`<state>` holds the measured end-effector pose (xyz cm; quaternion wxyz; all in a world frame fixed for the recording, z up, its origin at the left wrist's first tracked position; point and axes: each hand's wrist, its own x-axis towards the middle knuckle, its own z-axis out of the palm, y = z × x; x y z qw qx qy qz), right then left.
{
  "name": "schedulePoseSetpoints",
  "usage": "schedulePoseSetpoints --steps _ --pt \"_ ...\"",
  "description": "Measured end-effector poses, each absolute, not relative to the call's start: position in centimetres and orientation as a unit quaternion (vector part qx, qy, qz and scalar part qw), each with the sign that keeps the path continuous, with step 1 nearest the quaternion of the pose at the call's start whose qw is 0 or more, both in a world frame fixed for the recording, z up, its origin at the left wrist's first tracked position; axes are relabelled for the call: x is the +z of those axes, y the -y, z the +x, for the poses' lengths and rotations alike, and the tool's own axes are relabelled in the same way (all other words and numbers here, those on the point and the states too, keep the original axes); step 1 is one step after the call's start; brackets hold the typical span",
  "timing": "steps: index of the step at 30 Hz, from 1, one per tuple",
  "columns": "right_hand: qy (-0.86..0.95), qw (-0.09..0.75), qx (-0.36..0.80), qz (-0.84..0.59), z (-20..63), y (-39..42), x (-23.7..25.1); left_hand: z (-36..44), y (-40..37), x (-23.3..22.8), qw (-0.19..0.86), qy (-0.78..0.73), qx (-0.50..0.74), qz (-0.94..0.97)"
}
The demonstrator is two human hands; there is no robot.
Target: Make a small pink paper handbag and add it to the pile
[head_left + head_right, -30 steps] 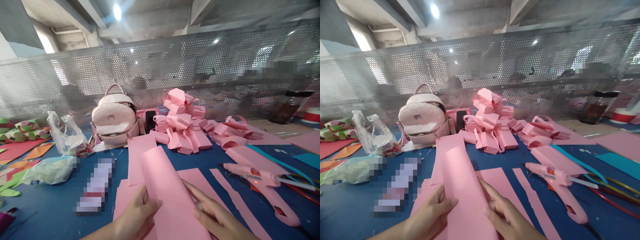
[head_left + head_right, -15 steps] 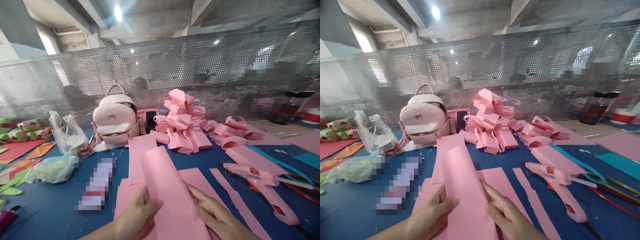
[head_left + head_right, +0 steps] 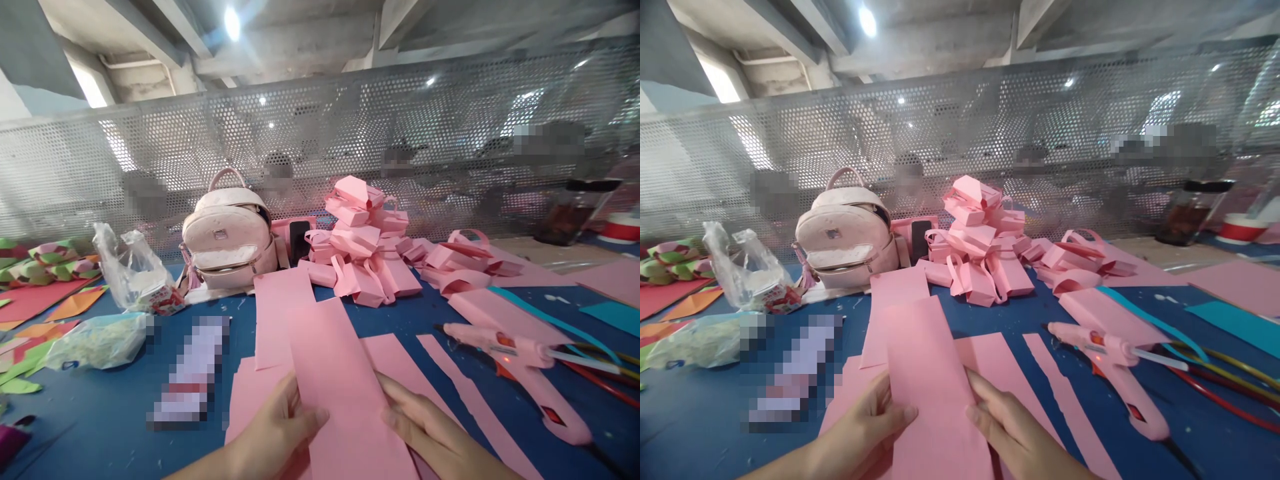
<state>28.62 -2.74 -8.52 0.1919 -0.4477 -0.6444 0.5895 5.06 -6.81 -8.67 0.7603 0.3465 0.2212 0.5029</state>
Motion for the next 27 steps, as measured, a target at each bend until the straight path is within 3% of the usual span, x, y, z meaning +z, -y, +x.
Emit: schedulePoseSetpoints --steps 11,22,27 --pt "0.624 0.266 0.558 -0.478 28.2 2.5 -8.0 5.1 6.8 -7.7 0.778 -0.276 0.461 0.326" --pt "0.638 0.263 0.579 -0.434 28.0 3.5 -5.6 5.0 6.6 -6.3 0.727 -0.357 0.413 0.415" --pt "0.701 0.336 0.466 -0.422 28.0 3.4 -5.4 2.8 4.7 -4.8 0.664 -0.431 0.347 0.503"
